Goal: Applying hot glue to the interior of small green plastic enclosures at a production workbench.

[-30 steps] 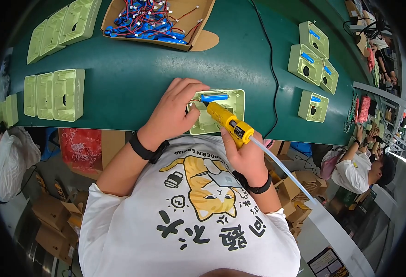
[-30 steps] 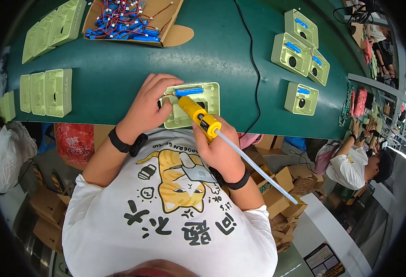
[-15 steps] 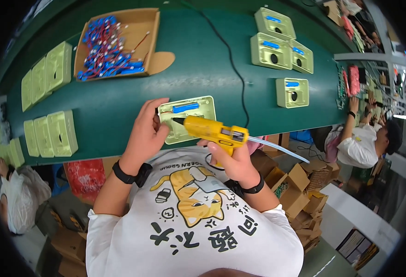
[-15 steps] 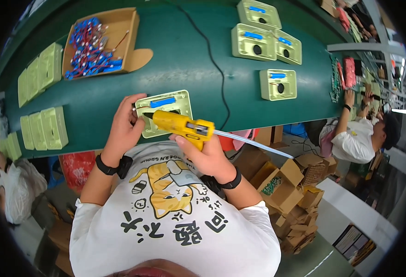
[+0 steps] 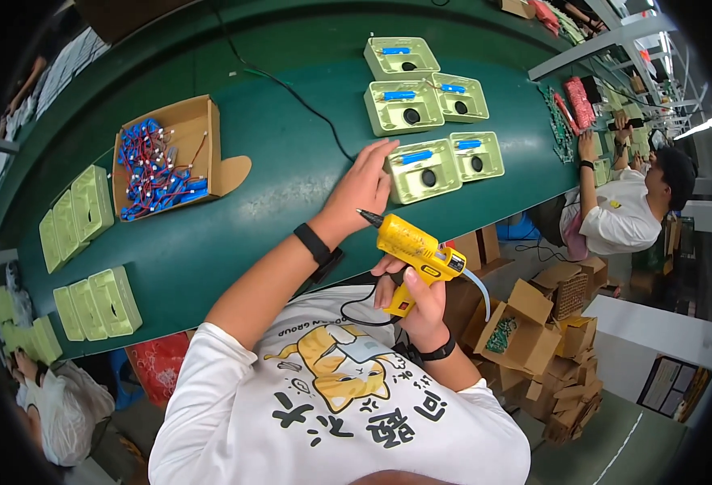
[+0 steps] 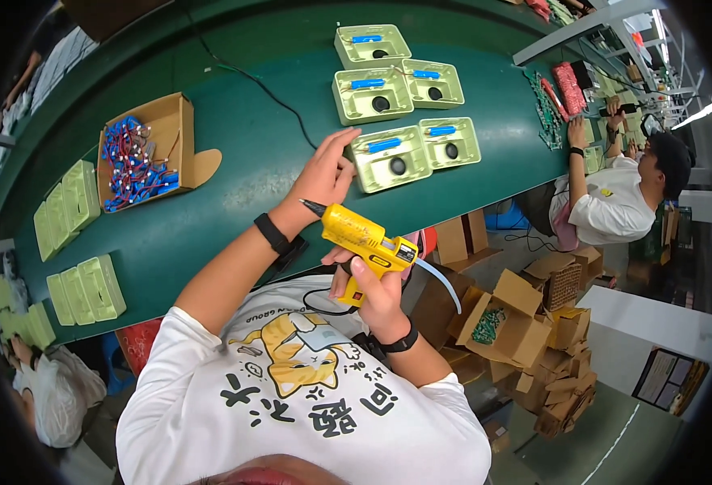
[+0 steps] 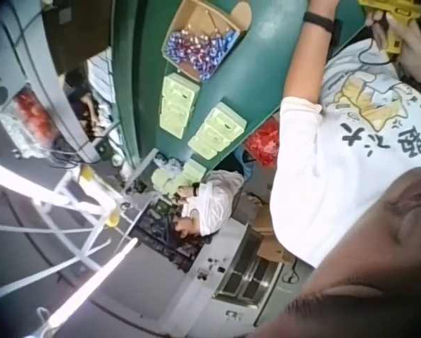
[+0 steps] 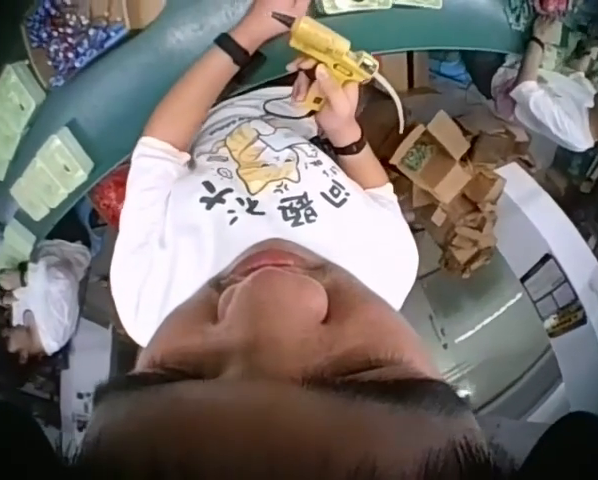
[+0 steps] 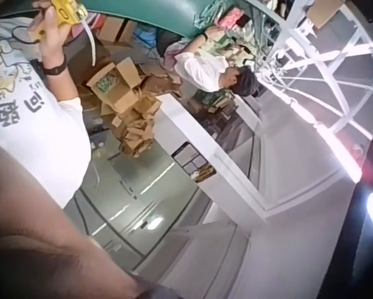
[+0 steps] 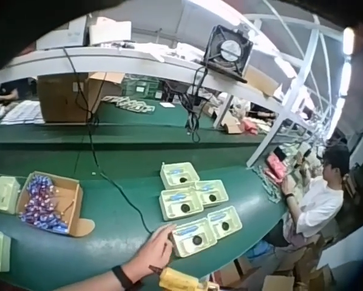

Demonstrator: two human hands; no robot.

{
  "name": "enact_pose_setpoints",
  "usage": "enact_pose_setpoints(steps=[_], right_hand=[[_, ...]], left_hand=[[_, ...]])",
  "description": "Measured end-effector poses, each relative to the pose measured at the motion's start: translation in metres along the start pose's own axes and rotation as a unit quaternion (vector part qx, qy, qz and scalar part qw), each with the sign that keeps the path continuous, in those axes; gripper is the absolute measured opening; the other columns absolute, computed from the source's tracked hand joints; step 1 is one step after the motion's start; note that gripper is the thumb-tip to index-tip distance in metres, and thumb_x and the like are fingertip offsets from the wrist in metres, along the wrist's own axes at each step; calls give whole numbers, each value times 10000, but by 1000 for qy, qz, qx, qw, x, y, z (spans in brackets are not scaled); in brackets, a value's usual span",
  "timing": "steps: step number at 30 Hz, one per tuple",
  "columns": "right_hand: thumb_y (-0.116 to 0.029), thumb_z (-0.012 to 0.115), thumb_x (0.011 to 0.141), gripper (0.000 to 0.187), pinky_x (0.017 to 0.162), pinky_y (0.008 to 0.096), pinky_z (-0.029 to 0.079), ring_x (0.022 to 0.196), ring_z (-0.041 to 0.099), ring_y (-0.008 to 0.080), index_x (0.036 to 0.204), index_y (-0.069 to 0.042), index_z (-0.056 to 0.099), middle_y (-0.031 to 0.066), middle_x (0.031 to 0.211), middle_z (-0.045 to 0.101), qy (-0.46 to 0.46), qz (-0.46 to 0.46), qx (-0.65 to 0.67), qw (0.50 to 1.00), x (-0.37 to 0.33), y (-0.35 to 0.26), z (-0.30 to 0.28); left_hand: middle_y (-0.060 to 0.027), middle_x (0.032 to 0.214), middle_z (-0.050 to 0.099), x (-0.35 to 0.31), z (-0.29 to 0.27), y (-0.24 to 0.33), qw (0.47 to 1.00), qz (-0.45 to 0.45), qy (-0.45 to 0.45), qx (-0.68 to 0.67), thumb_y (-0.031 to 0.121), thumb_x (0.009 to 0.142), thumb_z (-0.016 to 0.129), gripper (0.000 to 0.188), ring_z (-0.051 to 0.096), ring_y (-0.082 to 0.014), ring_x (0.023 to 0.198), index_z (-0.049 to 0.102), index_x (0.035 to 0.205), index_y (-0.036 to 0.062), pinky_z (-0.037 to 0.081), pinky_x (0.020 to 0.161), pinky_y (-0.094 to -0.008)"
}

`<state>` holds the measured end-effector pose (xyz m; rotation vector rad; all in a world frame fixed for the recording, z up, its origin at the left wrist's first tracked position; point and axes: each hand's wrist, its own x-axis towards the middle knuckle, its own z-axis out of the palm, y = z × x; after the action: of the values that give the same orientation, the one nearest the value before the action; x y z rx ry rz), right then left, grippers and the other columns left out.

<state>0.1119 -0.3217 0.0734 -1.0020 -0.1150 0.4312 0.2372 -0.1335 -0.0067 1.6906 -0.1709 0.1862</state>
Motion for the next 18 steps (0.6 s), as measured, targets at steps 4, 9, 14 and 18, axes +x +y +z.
enact_pose_setpoints(steps=[4,9,14,18], right_hand=[[-220,654,1200,309,673,410,659,681,723,263,1335,53,707,304,1277,789,31,-32,27,999,1,10,-15],[-307,644,1214,360,586,413,624,674,680,225,1331,34,639,257,1265,749,28,-54,-7,998,24,34,-29],[-272,640,1218,321,628,397,637,684,658,195,1340,25,656,255,1277,739,-25,27,-54,998,54,66,-34],[-261,667,1211,329,642,396,641,689,685,193,1361,32,678,256,1287,758,-63,64,-107,990,71,86,-30]], left_hand=[[-220,1861,447,-34,-36,3,998,47,-18,39,-84,1122,598,638,571,-392,1666,534,1747,32,522,1350,-497],[-235,1707,617,-149,-151,36,961,8,137,239,1,1076,713,514,610,-430,1589,662,1587,22,485,1342,-533],[-280,1562,674,-268,-297,64,679,-82,433,587,98,998,786,572,628,-490,1467,639,1542,-2,454,1299,-580],[-221,1380,750,-351,-345,81,541,-331,478,607,141,1007,813,544,714,-441,1310,680,1527,51,513,1167,-604]])
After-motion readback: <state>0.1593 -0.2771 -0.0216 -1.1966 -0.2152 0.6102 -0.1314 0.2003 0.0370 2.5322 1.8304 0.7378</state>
